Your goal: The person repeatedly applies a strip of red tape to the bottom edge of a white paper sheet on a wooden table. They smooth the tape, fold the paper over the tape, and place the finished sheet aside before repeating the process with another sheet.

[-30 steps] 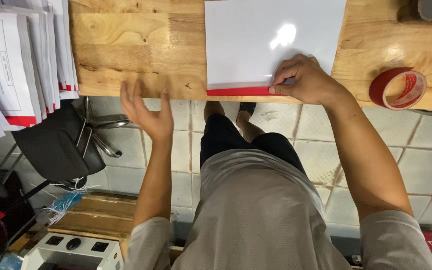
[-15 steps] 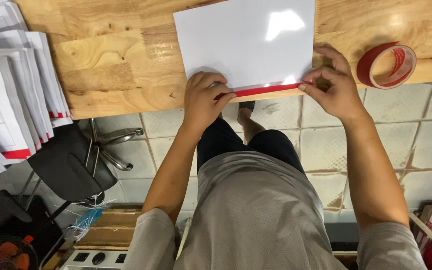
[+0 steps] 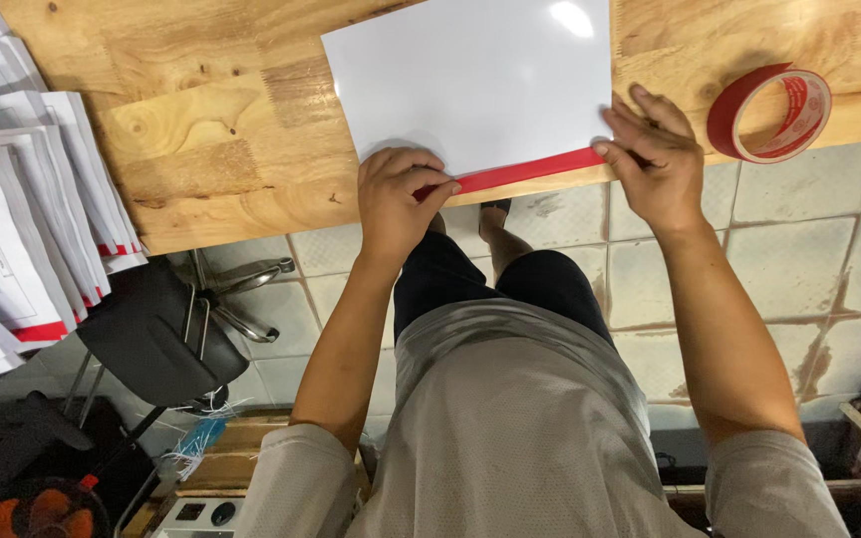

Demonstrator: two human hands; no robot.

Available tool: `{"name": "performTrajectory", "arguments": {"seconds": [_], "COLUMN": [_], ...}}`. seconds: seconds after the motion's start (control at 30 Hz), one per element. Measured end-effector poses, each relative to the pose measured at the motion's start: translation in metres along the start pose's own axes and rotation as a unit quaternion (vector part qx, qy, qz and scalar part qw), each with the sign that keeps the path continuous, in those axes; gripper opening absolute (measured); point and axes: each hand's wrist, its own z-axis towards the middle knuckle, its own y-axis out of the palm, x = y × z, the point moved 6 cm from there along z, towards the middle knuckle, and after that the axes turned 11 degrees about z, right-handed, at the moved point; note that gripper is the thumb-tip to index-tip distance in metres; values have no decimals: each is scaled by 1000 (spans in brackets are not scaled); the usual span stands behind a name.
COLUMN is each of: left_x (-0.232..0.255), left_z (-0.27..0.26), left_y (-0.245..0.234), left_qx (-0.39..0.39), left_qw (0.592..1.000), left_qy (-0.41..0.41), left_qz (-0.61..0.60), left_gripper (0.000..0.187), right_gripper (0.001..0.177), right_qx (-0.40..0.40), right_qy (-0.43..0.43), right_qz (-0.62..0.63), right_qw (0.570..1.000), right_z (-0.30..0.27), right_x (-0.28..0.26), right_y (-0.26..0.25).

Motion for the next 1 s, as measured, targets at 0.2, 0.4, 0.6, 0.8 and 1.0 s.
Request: {"name": "performTrajectory", "arguments": {"seconds": [0.2, 0.4, 0.6, 0.8, 1.0], "left_x": [-4, -6, -4, -35, -82], "left_z": [4, 1, -1, -20, -34], "left_y": [3, 7, 2, -33, -24], "left_qx": [-13, -19, -18, 0, -54], "left_qw": [1000, 1000, 1000, 995, 975], "left_qy": [-7, -7, 3, -9, -87], "left_qz": [0, -4, 10, 102, -196], "left_gripper": [14, 12, 15, 49, 15], "right_gripper": [45, 55, 56, 52, 39], "right_qx": [20, -156, -118, -71, -206], "right_qy": [-165, -215, -47, -110, -185], "right_qz": [-304, -360, -415, -339, -123], "right_qw": [938, 895, 901, 932, 953], "right_z": [-20, -38, -46, -28, 36], "right_x": [-51, -69, -18, -68, -115], "right_y": [63, 122, 8, 17, 125]}}
